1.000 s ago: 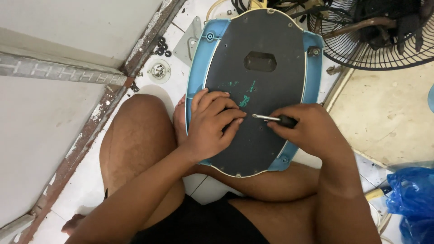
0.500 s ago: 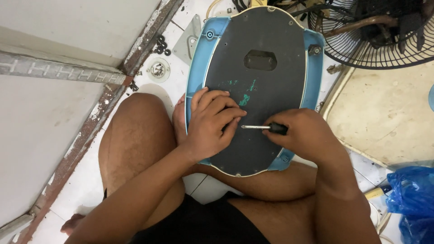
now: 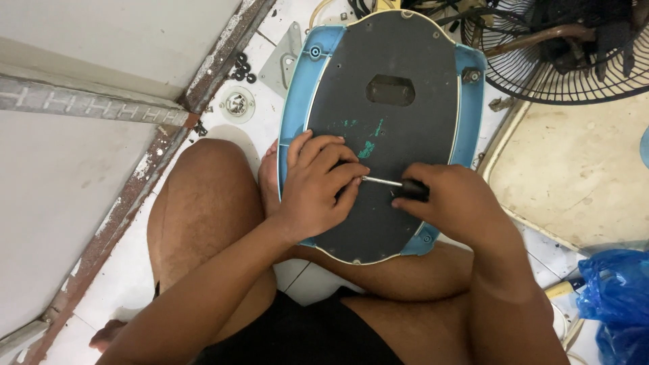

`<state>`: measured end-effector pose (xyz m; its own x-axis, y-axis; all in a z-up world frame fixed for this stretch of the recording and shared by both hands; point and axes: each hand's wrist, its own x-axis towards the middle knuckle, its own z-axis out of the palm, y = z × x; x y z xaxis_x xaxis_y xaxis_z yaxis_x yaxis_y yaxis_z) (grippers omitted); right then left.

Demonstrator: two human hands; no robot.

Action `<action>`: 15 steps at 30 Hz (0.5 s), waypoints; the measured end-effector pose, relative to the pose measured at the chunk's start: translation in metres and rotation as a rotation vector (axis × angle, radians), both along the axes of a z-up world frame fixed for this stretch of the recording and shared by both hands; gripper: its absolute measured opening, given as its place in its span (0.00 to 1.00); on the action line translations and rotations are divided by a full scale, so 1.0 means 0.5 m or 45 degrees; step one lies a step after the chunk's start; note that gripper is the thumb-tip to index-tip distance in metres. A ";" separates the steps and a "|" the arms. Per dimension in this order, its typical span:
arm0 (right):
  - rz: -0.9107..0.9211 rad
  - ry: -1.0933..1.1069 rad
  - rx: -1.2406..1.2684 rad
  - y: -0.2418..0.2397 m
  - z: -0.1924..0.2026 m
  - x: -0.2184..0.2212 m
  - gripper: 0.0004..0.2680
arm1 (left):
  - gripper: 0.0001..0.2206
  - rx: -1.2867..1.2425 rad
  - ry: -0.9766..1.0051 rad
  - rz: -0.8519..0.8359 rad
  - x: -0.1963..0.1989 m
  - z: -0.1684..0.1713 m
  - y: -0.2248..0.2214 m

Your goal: Securing multiple screws into the base of a blue electronic device using a manual screwdriver.

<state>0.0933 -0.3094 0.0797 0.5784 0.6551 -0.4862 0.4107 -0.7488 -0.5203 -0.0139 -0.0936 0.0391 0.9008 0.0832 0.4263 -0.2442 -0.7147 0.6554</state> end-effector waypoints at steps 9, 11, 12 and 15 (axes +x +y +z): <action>-0.195 0.192 -0.242 -0.007 0.101 0.000 0.14 | 0.18 0.421 0.181 -0.226 -0.008 0.044 0.006; -0.227 0.232 -0.331 -0.014 0.125 -0.006 0.12 | 0.20 0.468 0.212 -0.265 -0.007 0.044 0.003; -0.266 0.272 -0.422 -0.018 0.138 -0.011 0.10 | 0.23 0.512 0.241 -0.311 -0.007 0.043 0.001; -0.175 0.125 -0.601 -0.031 0.153 -0.028 0.10 | 0.21 0.489 0.264 -0.342 -0.004 0.043 -0.004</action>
<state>0.0794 -0.3247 0.1561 0.5803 0.2716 -0.7678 0.2579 -0.9555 -0.1430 -0.0158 -0.0957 0.0606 0.9379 -0.2900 0.1904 -0.3445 -0.8434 0.4122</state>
